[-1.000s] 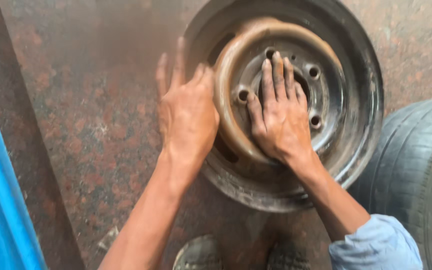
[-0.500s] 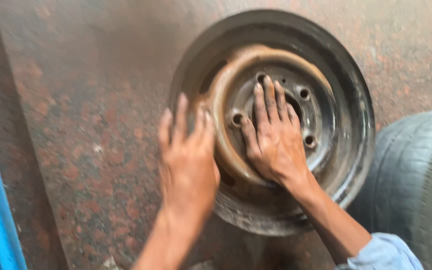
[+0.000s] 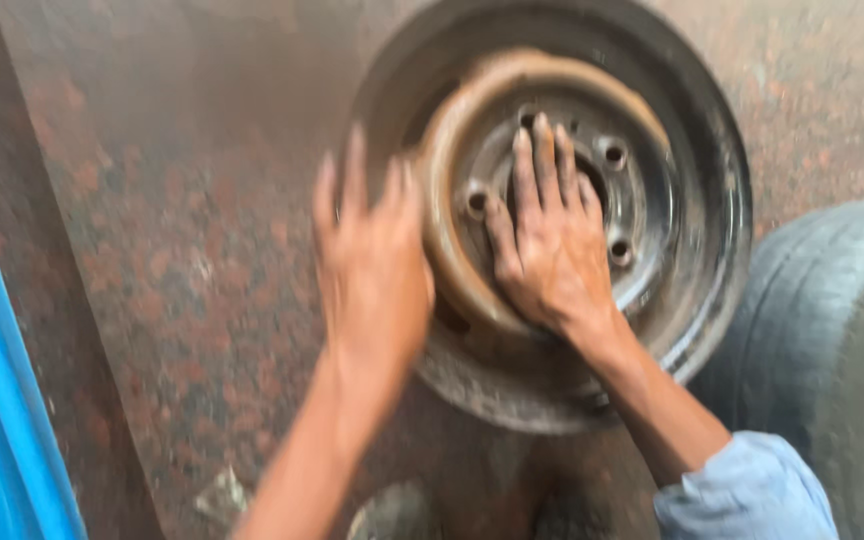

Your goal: The person scrubs the inner surface of a metal wheel rim using a small abrasive pad. They repeatedly rub the central hub and surrounding areas with both hands, focusing on removing dirt or residue from the rim's interior.

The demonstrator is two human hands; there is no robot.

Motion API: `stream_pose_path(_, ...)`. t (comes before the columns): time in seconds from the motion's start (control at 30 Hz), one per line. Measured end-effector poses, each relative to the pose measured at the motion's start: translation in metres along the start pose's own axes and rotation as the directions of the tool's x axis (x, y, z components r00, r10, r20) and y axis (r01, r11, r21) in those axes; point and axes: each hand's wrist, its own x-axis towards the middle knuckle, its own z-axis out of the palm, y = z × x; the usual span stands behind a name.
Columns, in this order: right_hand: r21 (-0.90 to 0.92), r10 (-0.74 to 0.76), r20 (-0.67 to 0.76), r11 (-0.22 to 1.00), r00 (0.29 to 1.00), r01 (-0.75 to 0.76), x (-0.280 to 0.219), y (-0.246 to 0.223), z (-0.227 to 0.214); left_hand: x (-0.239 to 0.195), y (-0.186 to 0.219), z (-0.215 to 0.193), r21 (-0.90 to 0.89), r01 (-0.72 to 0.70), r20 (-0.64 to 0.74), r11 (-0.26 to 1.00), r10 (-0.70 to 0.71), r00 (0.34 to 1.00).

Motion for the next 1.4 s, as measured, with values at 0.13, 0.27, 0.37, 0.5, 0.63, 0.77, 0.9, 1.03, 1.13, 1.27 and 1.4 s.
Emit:
stream_pose_path(0.13,-0.037,-0.001,-0.03,0.999,1.0,0.0,0.002,0.002,0.005,-0.008,0.0,0.001,-0.035,-0.02,-0.03,0.999,0.019,0.999)
stream_pose_path(0.27,-0.015,-0.015,-0.018,1.0,1.0,0.015,-0.001,0.001,0.002,0.017,-0.008,0.011,0.104,0.039,0.091,0.994,-0.049,0.995)
stream_pose_path(0.37,-0.026,-0.011,-0.017,1.0,1.0,0.011,0.0,-0.003,-0.001,-0.028,0.019,-0.012,0.068,0.024,0.079,0.997,-0.03,0.996)
stream_pose_path(0.5,-0.019,-0.016,-0.028,1.0,0.999,0.016,-0.002,-0.002,0.004,-0.013,0.009,0.0,0.032,0.049,0.043,0.998,-0.05,0.998)
stream_pose_path(0.63,-0.005,-0.013,-0.009,1.0,1.0,0.013,-0.009,-0.002,0.0,-0.034,0.028,-0.01,-0.069,0.071,0.03,0.995,-0.069,0.997)
stream_pose_path(0.77,-0.045,-0.03,-0.043,0.999,0.999,0.028,0.001,0.002,0.006,-0.041,0.039,-0.008,-0.037,0.039,0.077,0.999,-0.036,0.996)
stream_pose_path(0.9,0.008,-0.004,-0.021,1.0,1.0,0.004,-0.01,0.001,0.004,-0.017,0.021,0.013,0.015,0.076,-0.028,0.997,-0.076,0.997)
stream_pose_path(1.03,0.001,-0.028,-0.062,1.0,0.998,0.028,0.003,-0.002,0.006,-0.039,0.038,0.001,0.008,0.077,-0.071,0.997,-0.076,0.995)
stream_pose_path(1.13,-0.055,-0.009,-0.037,0.998,0.999,0.007,-0.003,0.01,0.01,-0.046,0.04,0.012,-0.057,0.049,-0.084,0.997,-0.054,0.995)
stream_pose_path(1.27,-0.041,-0.013,-0.022,0.999,1.0,0.012,0.011,0.017,0.018,-0.031,0.019,0.018,-0.065,0.03,-0.073,0.997,-0.034,0.997)
stream_pose_path(1.4,-0.028,-0.19,0.012,0.981,0.982,0.19,0.027,0.039,0.001,0.004,-0.009,0.022,-0.055,-0.101,-0.07,0.993,0.097,0.993)
